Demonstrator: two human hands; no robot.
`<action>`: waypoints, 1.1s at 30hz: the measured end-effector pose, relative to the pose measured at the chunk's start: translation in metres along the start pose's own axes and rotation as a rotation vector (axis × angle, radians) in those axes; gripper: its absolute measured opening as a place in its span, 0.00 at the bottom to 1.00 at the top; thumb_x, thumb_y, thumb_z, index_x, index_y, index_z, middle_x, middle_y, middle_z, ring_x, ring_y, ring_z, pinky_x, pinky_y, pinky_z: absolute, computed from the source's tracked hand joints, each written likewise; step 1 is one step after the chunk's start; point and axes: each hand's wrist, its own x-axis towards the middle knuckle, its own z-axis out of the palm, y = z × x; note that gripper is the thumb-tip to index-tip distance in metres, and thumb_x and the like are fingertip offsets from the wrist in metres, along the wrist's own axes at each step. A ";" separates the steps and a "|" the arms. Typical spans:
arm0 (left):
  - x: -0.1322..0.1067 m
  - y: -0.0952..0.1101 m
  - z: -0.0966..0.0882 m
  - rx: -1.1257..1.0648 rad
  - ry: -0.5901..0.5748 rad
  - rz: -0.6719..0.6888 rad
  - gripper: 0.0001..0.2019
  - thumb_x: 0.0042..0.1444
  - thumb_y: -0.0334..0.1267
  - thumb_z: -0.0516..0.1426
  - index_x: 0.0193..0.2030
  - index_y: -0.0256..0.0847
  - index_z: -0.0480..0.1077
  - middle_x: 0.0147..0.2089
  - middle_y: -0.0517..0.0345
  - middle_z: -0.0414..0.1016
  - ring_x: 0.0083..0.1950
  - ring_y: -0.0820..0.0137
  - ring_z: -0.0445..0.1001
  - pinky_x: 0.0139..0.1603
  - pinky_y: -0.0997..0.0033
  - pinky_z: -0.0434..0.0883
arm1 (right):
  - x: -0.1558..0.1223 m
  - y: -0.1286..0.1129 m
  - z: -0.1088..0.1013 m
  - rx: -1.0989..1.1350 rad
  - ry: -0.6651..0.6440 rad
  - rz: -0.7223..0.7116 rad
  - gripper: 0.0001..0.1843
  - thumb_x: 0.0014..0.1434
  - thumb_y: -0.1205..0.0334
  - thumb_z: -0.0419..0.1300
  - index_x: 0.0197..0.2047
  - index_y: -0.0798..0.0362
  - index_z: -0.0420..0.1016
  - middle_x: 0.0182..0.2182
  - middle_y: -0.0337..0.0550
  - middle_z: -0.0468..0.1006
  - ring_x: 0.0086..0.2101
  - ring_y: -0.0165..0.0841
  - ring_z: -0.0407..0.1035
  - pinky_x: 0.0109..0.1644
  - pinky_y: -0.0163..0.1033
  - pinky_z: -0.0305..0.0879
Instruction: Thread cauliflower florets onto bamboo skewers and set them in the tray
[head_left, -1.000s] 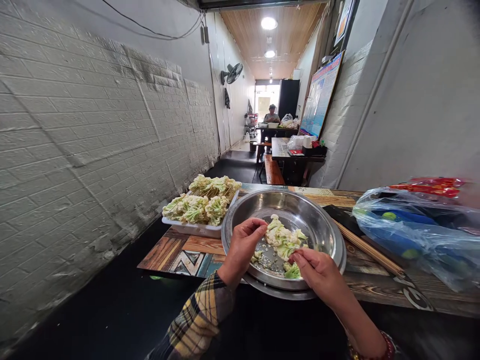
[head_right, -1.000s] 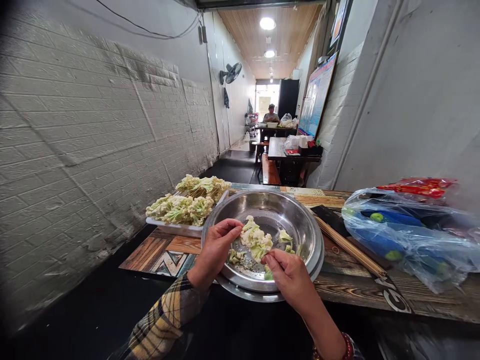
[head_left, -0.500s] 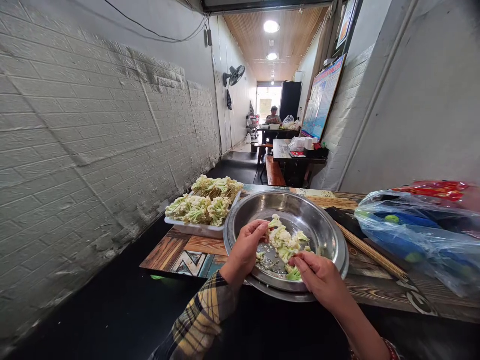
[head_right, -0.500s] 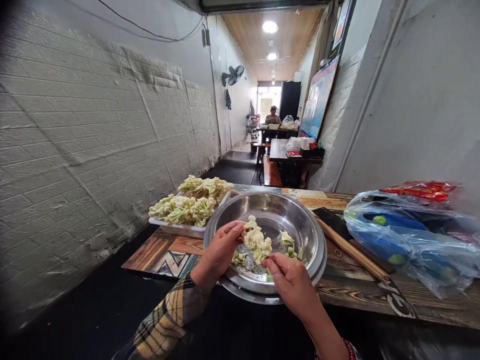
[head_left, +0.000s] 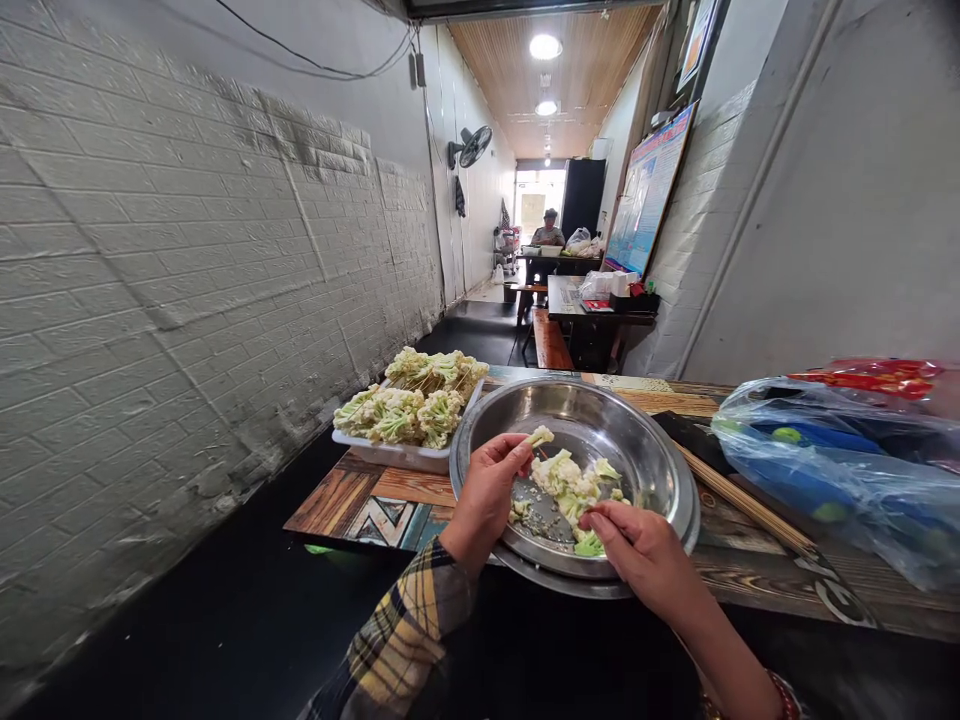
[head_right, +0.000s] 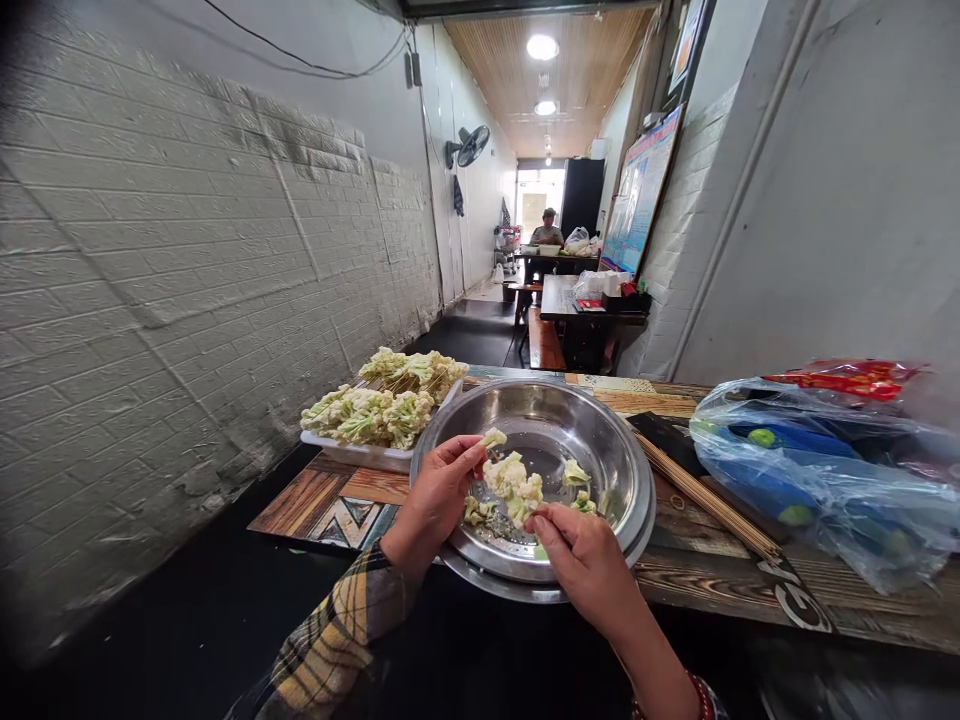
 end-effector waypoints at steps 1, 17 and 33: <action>0.000 0.000 0.000 -0.003 -0.001 -0.008 0.08 0.44 0.38 0.65 0.29 0.35 0.75 0.22 0.62 0.67 0.25 0.79 0.61 0.28 0.77 0.58 | 0.000 0.000 0.000 0.002 0.002 0.001 0.20 0.65 0.55 0.47 0.30 0.54 0.74 0.25 0.38 0.74 0.28 0.31 0.68 0.33 0.33 0.59; 0.001 -0.001 -0.001 -0.001 0.008 0.016 0.10 0.45 0.41 0.63 0.27 0.35 0.74 0.21 0.63 0.65 0.24 0.78 0.58 0.25 0.76 0.55 | 0.001 -0.001 0.000 -0.008 0.001 0.005 0.20 0.65 0.55 0.47 0.32 0.54 0.76 0.26 0.40 0.75 0.29 0.32 0.69 0.35 0.34 0.61; -0.001 -0.001 -0.004 0.089 0.013 0.054 0.09 0.46 0.40 0.63 0.30 0.36 0.77 0.21 0.63 0.65 0.26 0.77 0.58 0.29 0.74 0.56 | 0.002 -0.003 0.000 -0.052 0.013 0.004 0.20 0.65 0.55 0.48 0.31 0.54 0.76 0.24 0.38 0.74 0.27 0.31 0.68 0.32 0.34 0.61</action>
